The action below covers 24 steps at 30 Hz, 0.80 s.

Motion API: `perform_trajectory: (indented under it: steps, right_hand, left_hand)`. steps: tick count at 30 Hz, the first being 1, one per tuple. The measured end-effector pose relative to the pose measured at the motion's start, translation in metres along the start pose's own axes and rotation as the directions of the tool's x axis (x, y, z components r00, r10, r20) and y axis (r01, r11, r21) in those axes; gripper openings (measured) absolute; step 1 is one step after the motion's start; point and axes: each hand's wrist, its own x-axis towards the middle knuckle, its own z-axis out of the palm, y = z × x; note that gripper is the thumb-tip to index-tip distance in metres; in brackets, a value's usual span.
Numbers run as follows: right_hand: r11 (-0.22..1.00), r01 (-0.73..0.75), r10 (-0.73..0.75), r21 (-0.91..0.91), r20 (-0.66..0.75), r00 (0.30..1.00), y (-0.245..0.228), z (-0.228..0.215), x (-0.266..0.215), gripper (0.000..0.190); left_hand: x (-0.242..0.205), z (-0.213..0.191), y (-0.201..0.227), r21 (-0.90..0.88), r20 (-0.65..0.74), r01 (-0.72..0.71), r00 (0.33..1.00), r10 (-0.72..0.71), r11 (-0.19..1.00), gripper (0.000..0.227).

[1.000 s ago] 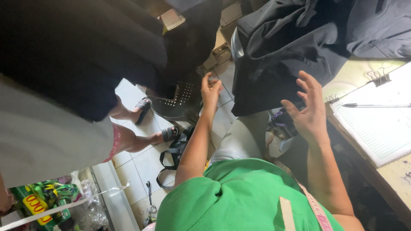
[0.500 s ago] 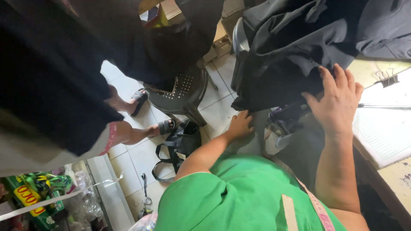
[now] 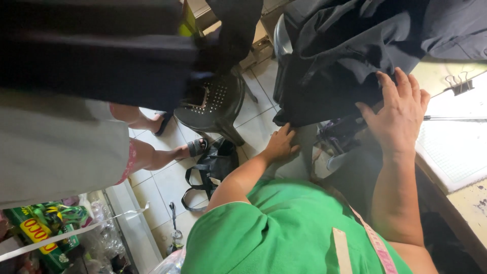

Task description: Reviewing measurements in a notebook and writing notes while handling paper slips at a sewing workstation.

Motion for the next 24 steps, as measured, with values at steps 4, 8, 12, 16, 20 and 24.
perform_trajectory:
  steps: [4, 8, 12, 16, 20, 24]
  right_hand:
    - [1.000, -0.002, 0.003, 0.020, -0.015, 1.000, -0.002, -0.002, 0.001, 0.069]
    - [0.997, -0.036, 0.035, 0.073, 0.009, 0.999, -0.008, -0.008, 0.002, 0.067]
    - [0.993, -0.015, 0.020, 0.116, -0.042, 0.999, -0.008, -0.008, 0.001, 0.064]
    - [0.987, 0.016, 0.002, 0.158, -0.117, 0.993, -0.005, -0.004, -0.001, 0.061]
    - [0.952, 0.068, 0.011, 0.298, -0.258, 0.966, -0.003, 0.002, -0.004, 0.053]
    - [0.896, -0.002, 0.157, 0.444, -0.311, 0.937, 0.021, 0.044, -0.010, 0.055]
  left_hand:
    - [-0.006, -0.015, 0.007, -0.088, -0.151, -0.067, 0.987, 0.053, 0.994, 0.043]
    - [0.000, 0.000, -0.001, -0.018, -0.116, -0.054, 0.992, 0.051, 0.998, 0.051]
    - [0.001, -0.001, -0.001, -0.008, -0.070, -0.037, 0.997, 0.036, 0.999, 0.053]
    - [-0.008, -0.026, 0.012, -0.045, 0.011, -0.014, 1.000, 0.014, 0.999, 0.051]
    - [-0.008, -0.021, 0.010, -0.103, -0.109, -0.058, 0.993, 0.047, 0.993, 0.041]
    - [0.008, 0.021, -0.014, -0.006, -0.081, -0.032, 0.996, 0.031, 0.999, 0.059]
